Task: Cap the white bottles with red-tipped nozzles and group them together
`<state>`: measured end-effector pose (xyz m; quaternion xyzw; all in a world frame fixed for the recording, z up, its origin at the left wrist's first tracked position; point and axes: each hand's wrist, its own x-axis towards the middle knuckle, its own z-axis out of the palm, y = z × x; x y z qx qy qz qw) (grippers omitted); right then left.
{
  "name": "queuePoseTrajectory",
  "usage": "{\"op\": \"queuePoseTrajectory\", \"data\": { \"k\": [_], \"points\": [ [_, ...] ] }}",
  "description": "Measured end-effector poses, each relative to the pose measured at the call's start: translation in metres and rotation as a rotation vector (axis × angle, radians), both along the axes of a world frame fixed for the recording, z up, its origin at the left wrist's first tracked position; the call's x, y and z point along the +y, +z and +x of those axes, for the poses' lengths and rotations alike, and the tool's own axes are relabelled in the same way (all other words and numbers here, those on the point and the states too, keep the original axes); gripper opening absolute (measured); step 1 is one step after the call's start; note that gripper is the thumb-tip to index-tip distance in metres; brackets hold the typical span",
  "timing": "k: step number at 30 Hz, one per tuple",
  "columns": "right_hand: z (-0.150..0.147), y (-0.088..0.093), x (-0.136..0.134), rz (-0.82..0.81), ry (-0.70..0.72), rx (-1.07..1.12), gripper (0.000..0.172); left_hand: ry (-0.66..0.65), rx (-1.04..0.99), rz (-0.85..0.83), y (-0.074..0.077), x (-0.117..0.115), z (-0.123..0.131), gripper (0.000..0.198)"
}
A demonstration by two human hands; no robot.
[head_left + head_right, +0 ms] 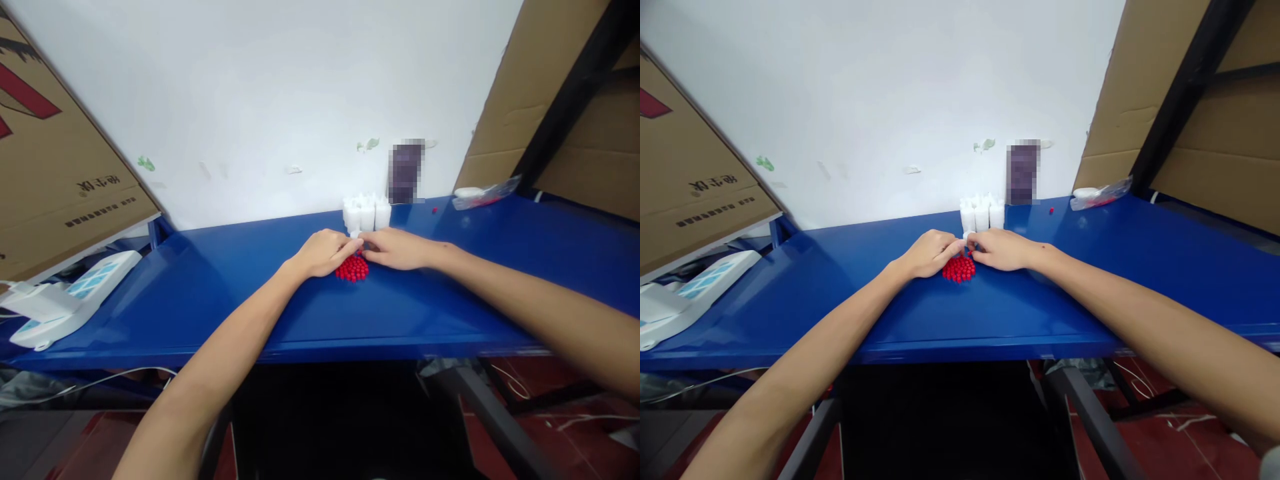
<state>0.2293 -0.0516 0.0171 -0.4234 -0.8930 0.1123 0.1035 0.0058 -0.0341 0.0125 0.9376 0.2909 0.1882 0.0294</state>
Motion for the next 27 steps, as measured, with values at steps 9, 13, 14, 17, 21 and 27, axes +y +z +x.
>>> {"op": "queuePoseTrajectory", "data": {
  "k": [9,13,14,17,21,27],
  "points": [
    [0.0014,-0.0027,0.0017,0.024,0.022,0.019,0.013,-0.002,-0.01,0.013,0.0011,-0.0008,-0.0001,0.068],
    [0.0025,-0.0051,0.0037,0.023,0.04,0.031,0.013,0.011,0.008,0.026,0.0021,-0.0013,-0.0002,0.073],
    [0.0026,-0.0053,0.0041,0.024,0.052,0.038,0.014,0.012,0.007,0.027,0.0025,-0.0018,-0.0002,0.074],
    [0.0029,-0.0044,0.0046,0.029,0.091,0.069,0.018,0.01,-0.004,0.027,0.0036,-0.0028,0.0,0.074],
    [0.0026,-0.0013,0.0037,0.027,0.127,0.122,0.027,0.031,-0.02,0.026,0.0033,-0.0013,-0.0008,0.069],
    [0.0031,-0.0024,0.0047,0.01,0.16,0.129,0.025,0.042,-0.035,0.04,0.0015,0.0016,-0.0025,0.063]
  ]
}}
